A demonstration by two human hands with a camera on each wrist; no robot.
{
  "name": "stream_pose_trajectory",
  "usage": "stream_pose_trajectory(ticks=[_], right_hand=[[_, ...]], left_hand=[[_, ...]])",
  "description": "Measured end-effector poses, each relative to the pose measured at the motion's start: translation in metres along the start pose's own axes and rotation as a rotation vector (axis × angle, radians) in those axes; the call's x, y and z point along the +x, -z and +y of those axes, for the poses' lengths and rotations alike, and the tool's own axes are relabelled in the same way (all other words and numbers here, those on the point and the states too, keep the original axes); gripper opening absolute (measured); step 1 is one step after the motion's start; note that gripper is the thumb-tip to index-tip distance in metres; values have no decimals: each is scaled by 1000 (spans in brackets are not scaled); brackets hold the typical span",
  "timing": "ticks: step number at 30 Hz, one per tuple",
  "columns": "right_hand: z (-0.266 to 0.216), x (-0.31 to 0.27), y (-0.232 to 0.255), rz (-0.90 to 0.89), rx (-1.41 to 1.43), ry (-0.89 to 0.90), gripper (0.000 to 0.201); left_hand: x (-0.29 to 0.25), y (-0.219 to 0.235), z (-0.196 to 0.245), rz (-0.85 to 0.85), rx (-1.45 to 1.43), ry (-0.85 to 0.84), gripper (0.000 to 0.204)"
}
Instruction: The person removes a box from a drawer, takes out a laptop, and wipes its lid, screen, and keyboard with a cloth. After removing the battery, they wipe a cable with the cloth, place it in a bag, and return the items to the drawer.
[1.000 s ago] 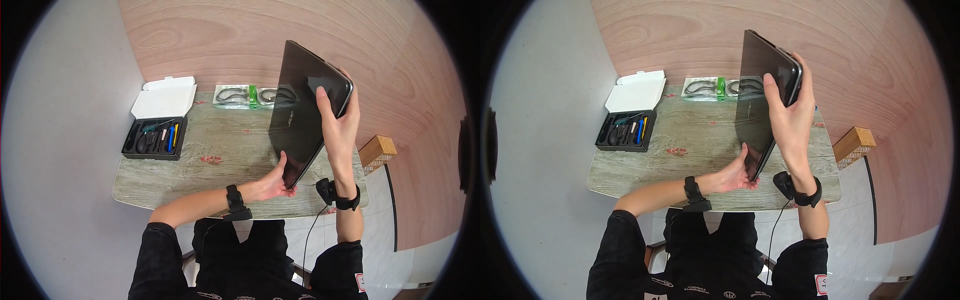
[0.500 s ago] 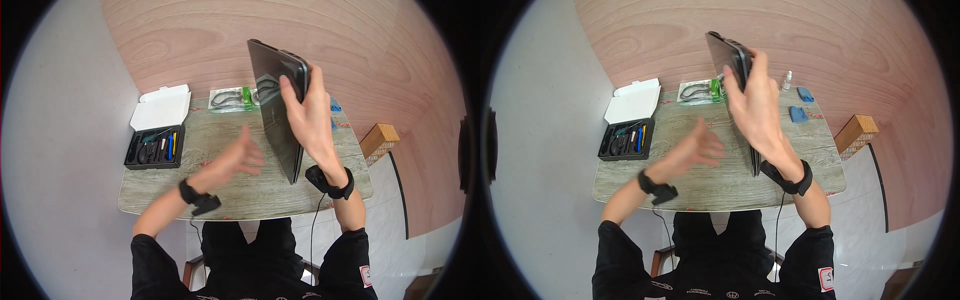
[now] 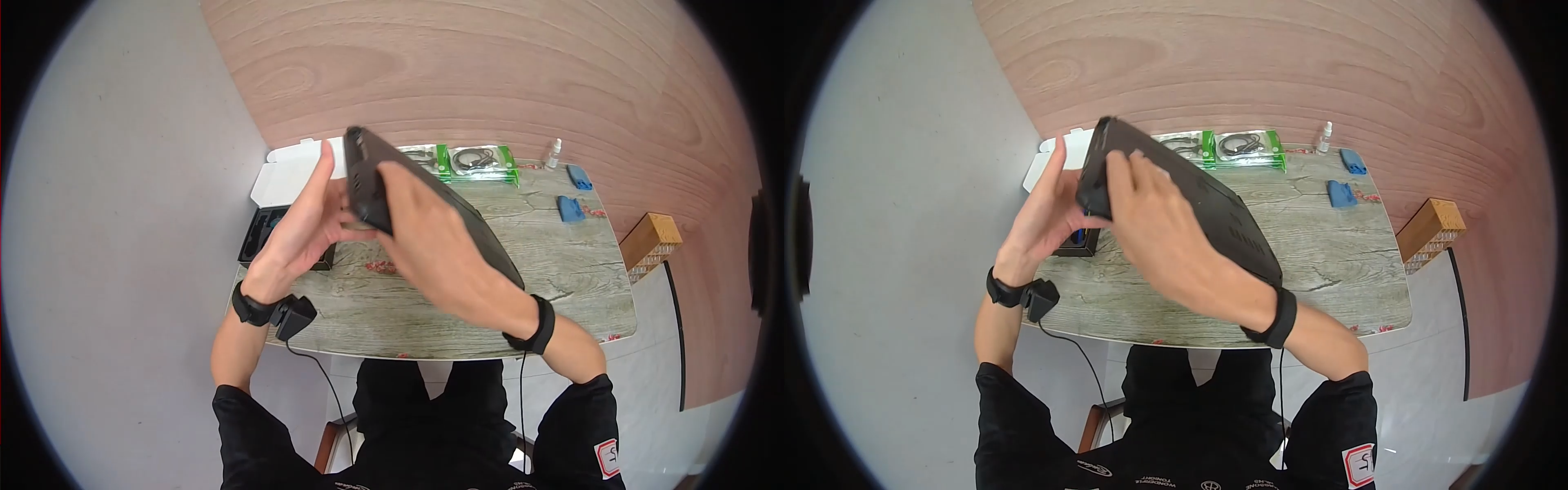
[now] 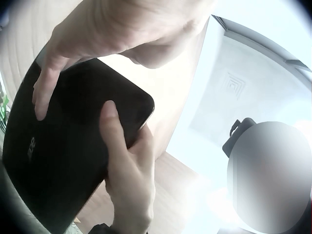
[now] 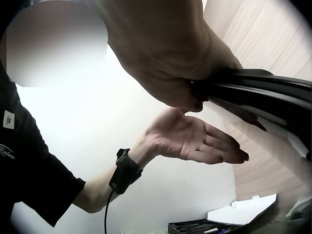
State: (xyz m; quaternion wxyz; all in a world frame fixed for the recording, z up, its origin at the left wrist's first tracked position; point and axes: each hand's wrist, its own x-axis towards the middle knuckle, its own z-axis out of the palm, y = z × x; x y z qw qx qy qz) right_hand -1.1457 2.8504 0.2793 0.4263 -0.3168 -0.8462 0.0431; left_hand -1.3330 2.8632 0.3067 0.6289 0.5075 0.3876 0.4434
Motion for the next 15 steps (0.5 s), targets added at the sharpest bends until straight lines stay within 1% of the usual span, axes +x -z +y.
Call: stream_pose_trajectory(ticks=[1, 2, 3, 4, 5, 7, 8, 12, 15], right_hand=[[-3, -3, -7, 19, -57, 65, 61], [-7, -7, -11, -50, -90, 77, 65], [-7, -10, -17, -66, -117, 94, 69], [-9, -13, -23, -63, -139, 112, 71], [-11, -18, -28, -59, -163, 129, 73], [-15, -27, -40, -118, -203, 106, 77], [-16, -31, -45, -99, -235, 118, 76], [-16, -38, -63, -4, -198, 109, 78], [-16, -43, -68, -7, -169, 97, 78]], left_hand=[[-6, -2, 0, 28, 15, 18, 91], [-14, -3, -1, 57, 30, 36, 89], [-22, -3, -4, 89, 43, 55, 87], [-27, -5, -12, 175, -15, 77, 77], [-29, 2, -24, 185, -75, 79, 67], [-34, 4, -37, 190, -146, 62, 54], [-37, 4, -39, 203, -159, 59, 51], [-43, 7, -50, 236, -162, 65, 41], [-47, 10, -58, 283, -160, 83, 33]])
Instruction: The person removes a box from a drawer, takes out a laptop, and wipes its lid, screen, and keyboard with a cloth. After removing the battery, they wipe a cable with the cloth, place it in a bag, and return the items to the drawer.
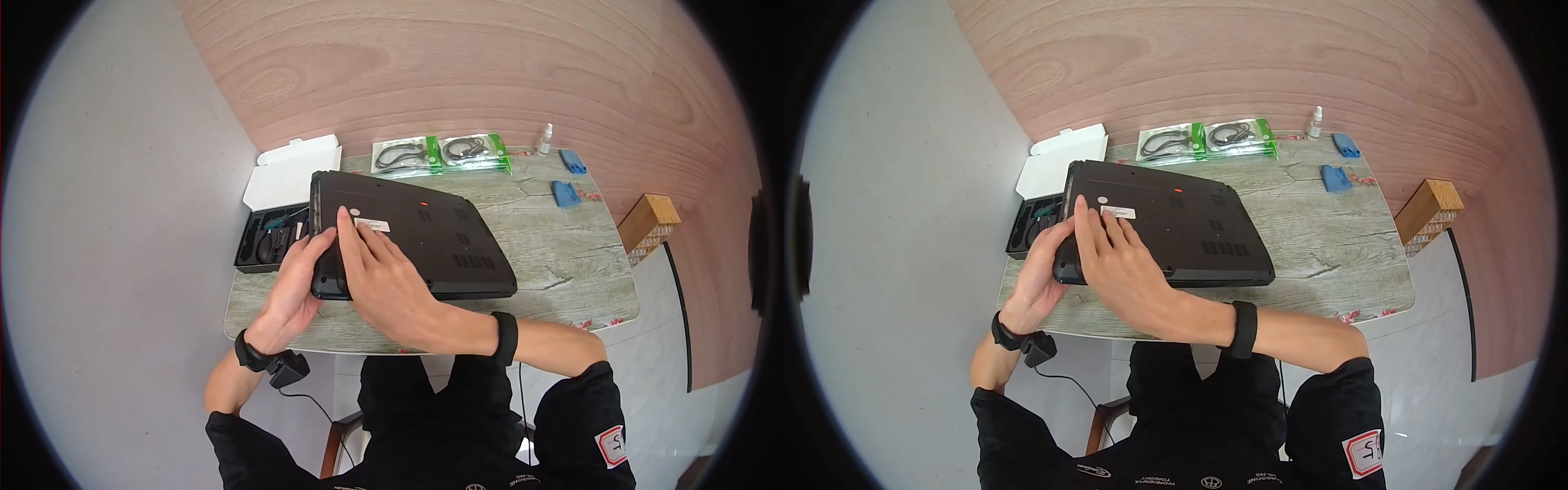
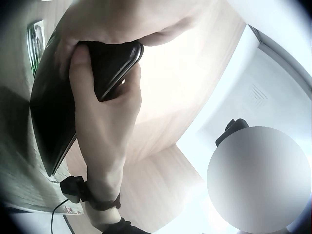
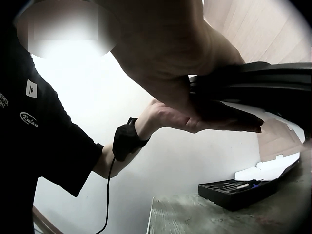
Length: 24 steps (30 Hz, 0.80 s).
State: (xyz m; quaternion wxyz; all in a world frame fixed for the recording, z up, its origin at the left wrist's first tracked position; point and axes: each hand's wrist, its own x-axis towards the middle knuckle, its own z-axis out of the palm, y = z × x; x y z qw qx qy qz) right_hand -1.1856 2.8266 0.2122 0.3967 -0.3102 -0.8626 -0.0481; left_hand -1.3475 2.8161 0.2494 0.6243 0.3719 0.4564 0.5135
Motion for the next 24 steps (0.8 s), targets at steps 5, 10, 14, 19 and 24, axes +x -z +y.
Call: stream_pose_trajectory(ticks=[5, 10, 14, 19, 24], right_hand=[[0, -9, -1, -123, -33, 8, 106], [6, -16, 11, -122, 115, 5, 104], [19, -18, 25, -117, 327, 60, 99], [100, -32, 37, -39, 408, -314, 65], [212, -93, 35, -293, 103, -719, 57]], left_hand=[[-1, 6, -10, 75, -12, 0, 29], [-5, -4, -10, 101, 51, -48, 28], [-11, -17, -5, 153, 48, -69, 27], [-3, -1, -12, 75, 70, -84, 30], [-1, 7, -17, 42, 63, -103, 31]])
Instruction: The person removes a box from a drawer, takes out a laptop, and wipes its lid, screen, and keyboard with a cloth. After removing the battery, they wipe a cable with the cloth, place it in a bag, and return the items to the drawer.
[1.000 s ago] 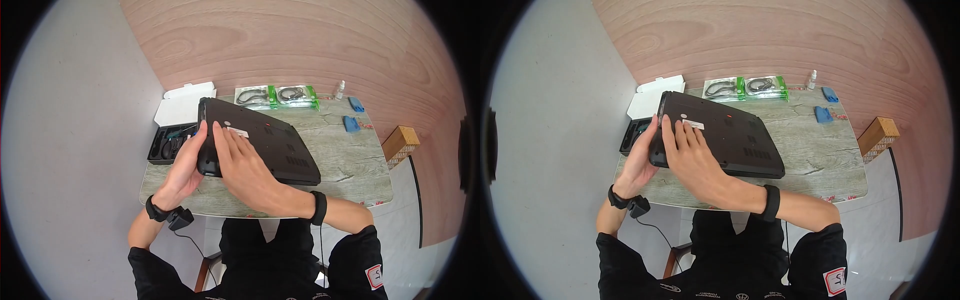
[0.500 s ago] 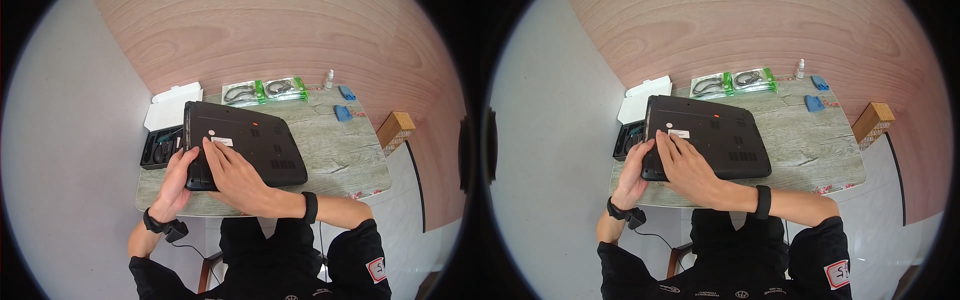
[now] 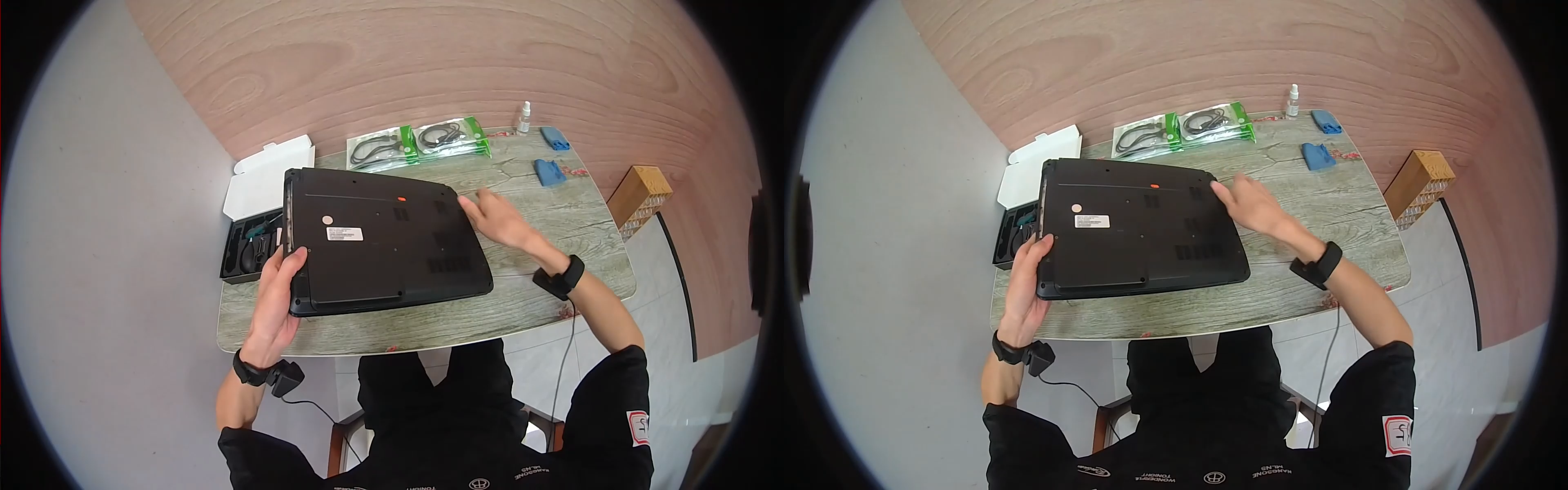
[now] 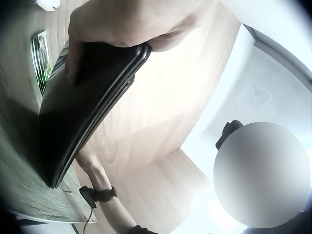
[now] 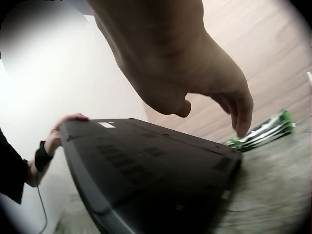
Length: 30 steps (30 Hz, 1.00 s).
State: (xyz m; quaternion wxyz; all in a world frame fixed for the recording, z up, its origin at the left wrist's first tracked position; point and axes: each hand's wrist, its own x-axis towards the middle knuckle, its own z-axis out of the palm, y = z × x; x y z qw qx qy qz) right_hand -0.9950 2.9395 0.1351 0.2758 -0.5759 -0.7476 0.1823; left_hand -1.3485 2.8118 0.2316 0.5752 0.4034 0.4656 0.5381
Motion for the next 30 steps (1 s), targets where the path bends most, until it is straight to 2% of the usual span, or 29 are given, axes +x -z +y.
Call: stream_pose_trajectory(ticks=[2, 5, 8, 11, 13, 16, 17, 19, 21, 27, 30], right_hand=[[17, -2, 6, -306, 59, -248, 69], [25, -15, 0, -311, 291, -310, 82], [21, -22, -2, -326, 388, -302, 82], [20, -30, -10, -283, 611, -271, 80], [18, -34, -10, -241, 609, -253, 79], [24, -37, -11, -152, 537, -212, 80], [27, -36, -12, -121, 499, -193, 80], [35, -36, -4, -125, 521, -219, 81], [19, -39, 19, -81, 477, -304, 84], [40, -35, 30, -107, 195, -348, 86], [47, -39, 27, -155, 209, -394, 88]], left_hand=[[3, 4, -4, -39, 0, -12, 33], [5, 12, -12, -72, 5, -50, 37], [8, 20, -20, -106, 36, -109, 44], [9, 24, -27, -109, 68, -176, 49], [12, 27, -25, -138, 104, -204, 52], [9, 20, -18, -160, 90, -151, 52], [9, 18, -20, -156, 78, -157, 47], [12, 23, -27, -186, -32, -85, 43], [16, 23, -38, -197, -125, -43, 35], [23, 14, -68, -166, -203, 90, 36], [28, 20, -77, -148, -205, 177, 35]])
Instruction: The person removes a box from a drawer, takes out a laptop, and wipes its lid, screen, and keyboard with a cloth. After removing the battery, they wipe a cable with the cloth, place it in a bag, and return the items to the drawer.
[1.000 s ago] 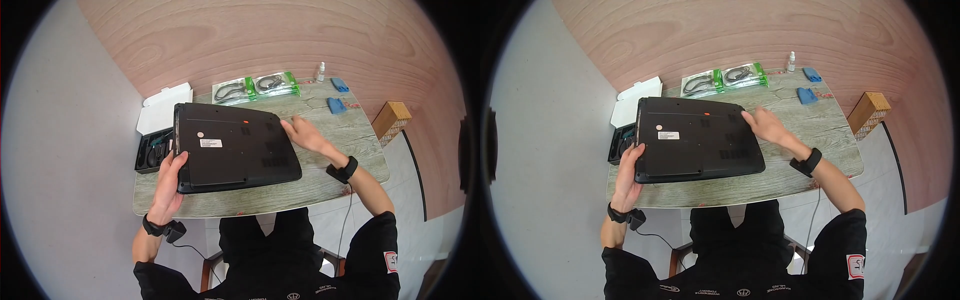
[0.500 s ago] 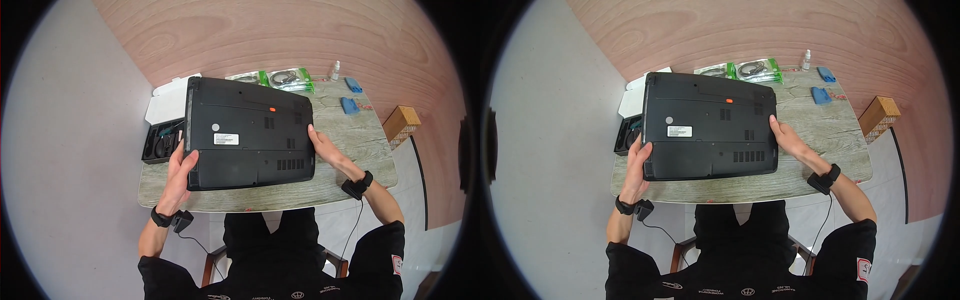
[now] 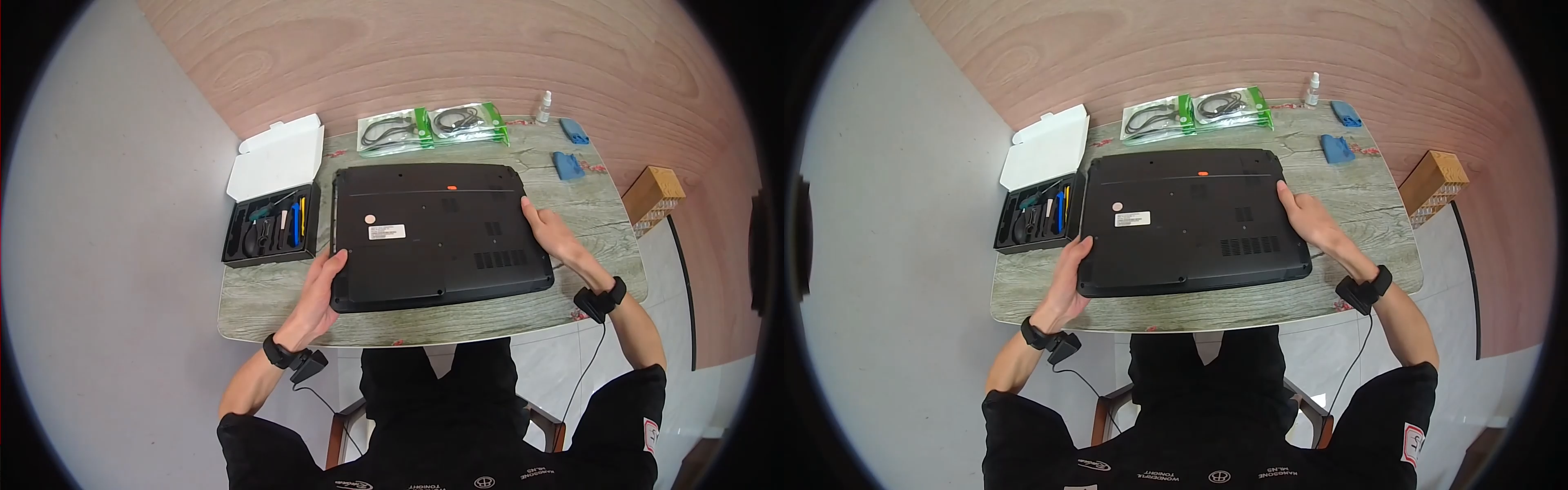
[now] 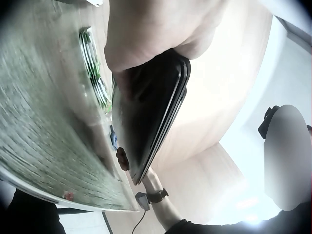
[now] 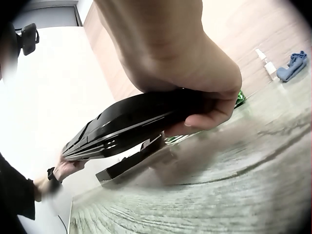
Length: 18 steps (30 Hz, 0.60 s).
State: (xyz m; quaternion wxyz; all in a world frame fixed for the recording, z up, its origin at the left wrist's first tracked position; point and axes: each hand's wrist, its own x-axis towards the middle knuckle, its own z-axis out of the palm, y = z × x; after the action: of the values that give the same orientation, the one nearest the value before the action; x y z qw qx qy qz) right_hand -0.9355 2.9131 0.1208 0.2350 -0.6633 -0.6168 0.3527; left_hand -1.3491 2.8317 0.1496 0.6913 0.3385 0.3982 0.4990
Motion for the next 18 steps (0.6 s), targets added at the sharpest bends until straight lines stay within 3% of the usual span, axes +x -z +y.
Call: stream_pose_trajectory(ticks=[4, 9, 18], right_hand=[[8, 3, -1, 2, 12, -42, 90], [4, 9, -1, 1, 6, -120, 89], [1, 7, -1, -161, 595, -195, 75]], left_hand=[[16, 14, -17, 21, -40, 118, 35], [22, 12, -23, 50, -36, 122, 34], [36, 26, -27, 83, -109, 189, 37]])
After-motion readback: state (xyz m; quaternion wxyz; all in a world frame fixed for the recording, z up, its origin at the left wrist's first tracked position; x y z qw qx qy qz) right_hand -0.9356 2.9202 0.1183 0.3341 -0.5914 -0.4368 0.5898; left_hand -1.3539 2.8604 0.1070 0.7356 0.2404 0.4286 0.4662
